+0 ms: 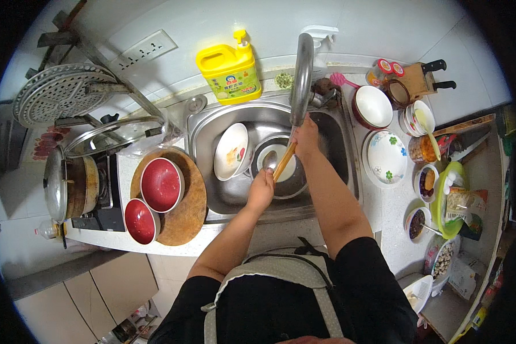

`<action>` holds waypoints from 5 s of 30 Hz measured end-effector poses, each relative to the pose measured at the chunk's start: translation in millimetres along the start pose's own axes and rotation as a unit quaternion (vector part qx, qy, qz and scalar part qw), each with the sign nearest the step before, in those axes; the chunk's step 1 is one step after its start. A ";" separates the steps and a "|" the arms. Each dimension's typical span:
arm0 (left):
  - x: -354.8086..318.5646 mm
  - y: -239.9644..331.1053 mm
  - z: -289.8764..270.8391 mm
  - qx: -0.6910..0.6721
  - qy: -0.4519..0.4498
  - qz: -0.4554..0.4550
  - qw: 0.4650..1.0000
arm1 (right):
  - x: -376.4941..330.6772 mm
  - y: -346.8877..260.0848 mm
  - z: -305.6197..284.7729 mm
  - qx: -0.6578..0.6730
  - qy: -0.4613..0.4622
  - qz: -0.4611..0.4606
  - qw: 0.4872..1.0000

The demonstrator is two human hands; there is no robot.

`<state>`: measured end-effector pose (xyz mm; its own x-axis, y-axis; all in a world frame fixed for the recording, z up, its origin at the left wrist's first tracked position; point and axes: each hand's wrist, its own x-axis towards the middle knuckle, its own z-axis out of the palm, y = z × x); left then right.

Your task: The person transfers noodles from a red bowl to a white bowl using chopsticks, then washes the red bowl, a white bowl, and chopsticks in the sink. They rinse each item under running water and place the clean items on a wooden board next to the sink.

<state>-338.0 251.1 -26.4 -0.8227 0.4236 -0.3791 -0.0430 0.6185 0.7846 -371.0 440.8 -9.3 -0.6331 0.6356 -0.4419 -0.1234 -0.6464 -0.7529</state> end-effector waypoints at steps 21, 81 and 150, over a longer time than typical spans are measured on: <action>45.8 7.6 -0.7 -0.563 -0.047 -0.171 0.808 | -44.9 -5.0 6.9 -0.005 -0.183 -0.100 0.978; -25.5 25.9 -34.2 0.192 -0.049 0.169 0.966 | -67.2 42.7 -88.5 -0.002 -0.111 0.194 0.975; -369.2 247.2 207.5 0.080 -0.246 0.488 0.834 | -785.3 -402.5 -584.1 -0.231 0.579 -0.620 0.476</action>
<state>72.7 384.9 205.7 -0.0888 0.9727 0.2143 0.6198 -0.1145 0.7763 622.3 448.5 356.0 0.5870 0.3872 0.7109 0.4962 0.5217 -0.6939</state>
